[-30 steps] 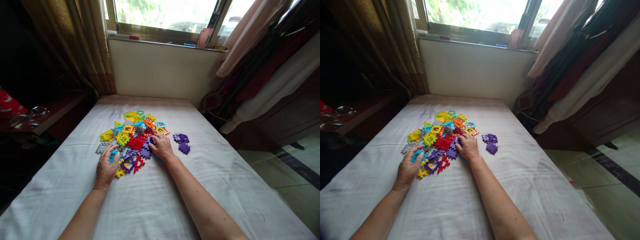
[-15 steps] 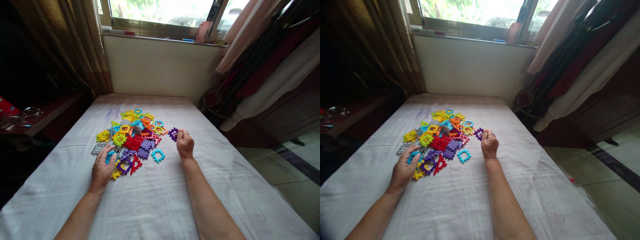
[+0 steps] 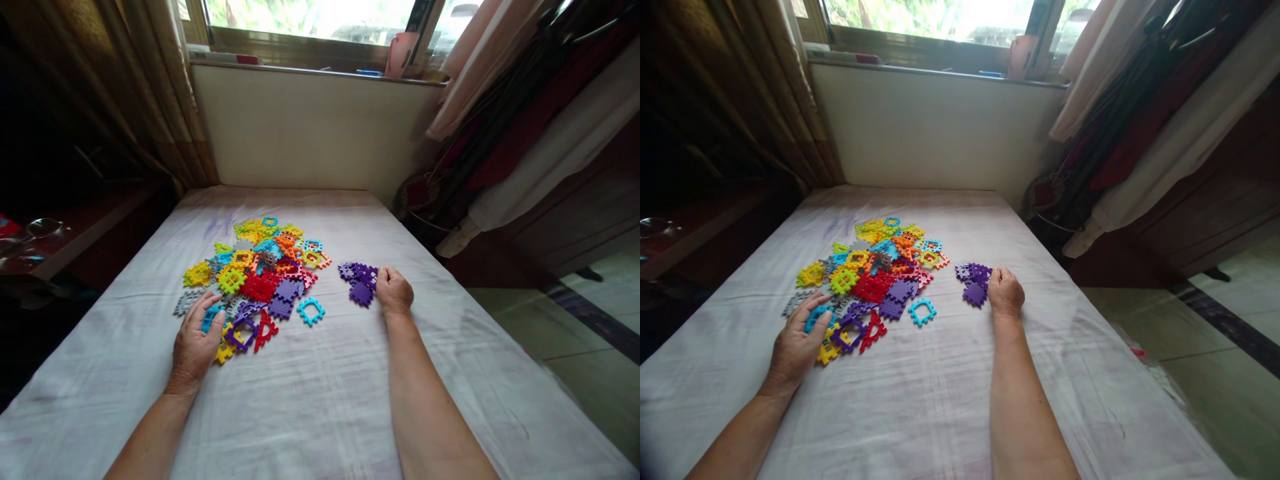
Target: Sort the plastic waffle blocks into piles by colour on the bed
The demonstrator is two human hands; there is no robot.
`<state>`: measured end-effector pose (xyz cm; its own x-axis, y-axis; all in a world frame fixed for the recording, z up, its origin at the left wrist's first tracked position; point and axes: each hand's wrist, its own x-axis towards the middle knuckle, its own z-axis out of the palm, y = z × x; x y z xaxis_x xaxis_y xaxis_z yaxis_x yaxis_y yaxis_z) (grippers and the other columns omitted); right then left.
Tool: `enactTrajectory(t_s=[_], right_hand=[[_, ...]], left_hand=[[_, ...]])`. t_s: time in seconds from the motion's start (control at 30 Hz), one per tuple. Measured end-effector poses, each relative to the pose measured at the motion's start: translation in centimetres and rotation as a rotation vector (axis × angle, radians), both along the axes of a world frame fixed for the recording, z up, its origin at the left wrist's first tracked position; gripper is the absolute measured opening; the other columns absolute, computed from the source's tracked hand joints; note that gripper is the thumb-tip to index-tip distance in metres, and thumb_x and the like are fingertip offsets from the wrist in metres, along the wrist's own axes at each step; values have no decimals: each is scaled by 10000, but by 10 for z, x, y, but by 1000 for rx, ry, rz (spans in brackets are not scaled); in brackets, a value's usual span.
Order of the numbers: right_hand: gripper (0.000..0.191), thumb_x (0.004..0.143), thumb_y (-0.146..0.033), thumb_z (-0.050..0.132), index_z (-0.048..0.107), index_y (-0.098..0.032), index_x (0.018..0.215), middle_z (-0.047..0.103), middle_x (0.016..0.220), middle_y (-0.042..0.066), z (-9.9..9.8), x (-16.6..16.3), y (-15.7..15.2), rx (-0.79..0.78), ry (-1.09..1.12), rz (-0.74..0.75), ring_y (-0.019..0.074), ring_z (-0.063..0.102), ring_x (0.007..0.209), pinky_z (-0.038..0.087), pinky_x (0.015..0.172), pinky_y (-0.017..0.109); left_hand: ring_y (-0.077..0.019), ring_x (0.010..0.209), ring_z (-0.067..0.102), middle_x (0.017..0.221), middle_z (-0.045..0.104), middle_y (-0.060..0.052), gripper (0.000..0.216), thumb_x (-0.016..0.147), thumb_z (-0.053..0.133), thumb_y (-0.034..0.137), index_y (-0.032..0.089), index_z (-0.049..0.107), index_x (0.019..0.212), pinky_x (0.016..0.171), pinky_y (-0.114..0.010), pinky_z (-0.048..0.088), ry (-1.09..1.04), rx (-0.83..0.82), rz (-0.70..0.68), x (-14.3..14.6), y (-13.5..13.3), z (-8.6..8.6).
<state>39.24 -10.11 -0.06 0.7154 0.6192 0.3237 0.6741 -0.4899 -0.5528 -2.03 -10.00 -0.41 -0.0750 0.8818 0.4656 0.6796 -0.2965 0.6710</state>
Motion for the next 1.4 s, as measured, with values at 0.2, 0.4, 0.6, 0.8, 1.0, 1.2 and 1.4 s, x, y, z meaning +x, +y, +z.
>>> enactTrajectory(t_s=[0.2,0.4,0.6,0.8,1.0,1.2,1.4], right_hand=[[339,913,-333,484,797,-201,914,687,873,98,-13,7,1,78,-113,18,200,534,755,379,663,301],[351,929,-314,450,777,-186,941,718,992,124,-1,-14,5,135,-122,158,244,600,930,459,851,352],[261,937,-329,539,760,-225,1031,743,1070,82,13,-89,10,150,-137,675,222,645,1011,474,945,347],[394,840,-425,723,712,-234,1184,676,1314,88,12,-138,2,46,-222,921,284,553,1270,409,1052,433],[372,866,-373,694,694,-227,1208,715,1238,90,16,-145,-2,-44,-228,938,295,545,1273,372,1057,457],[350,867,-359,689,701,-234,1194,716,1232,86,18,-136,2,35,-231,919,269,576,1220,383,1043,415],[348,894,-404,645,703,-232,1191,718,1201,97,16,-93,8,103,-237,735,267,600,1148,383,1015,403]], left_hand=[[-246,1245,608,1339,647,-85,334,891,547,432,247,668,1142,1117,-433,452,5,2,2,-1,1,-4],[-247,1252,604,1349,641,-102,366,891,529,440,225,671,1151,1103,-421,463,12,-21,-2,1,-1,-2],[-259,1251,603,1334,649,-104,374,877,533,462,224,682,1124,1098,-432,466,9,-17,10,3,-1,-2],[-246,1252,602,1342,644,-92,353,888,529,451,238,678,1127,1110,-417,459,-5,-5,-1,4,-2,-1],[-241,1278,585,1368,631,-87,346,889,536,431,241,671,1145,1132,-410,435,0,-14,-11,4,-2,-1],[-245,1263,595,1358,635,-86,351,885,537,441,242,672,1141,1123,-410,446,-2,-11,-12,5,-2,-1],[-244,1266,594,1361,637,-82,350,880,537,434,241,674,1137,1126,-402,444,-5,-19,-22,5,-3,1]])
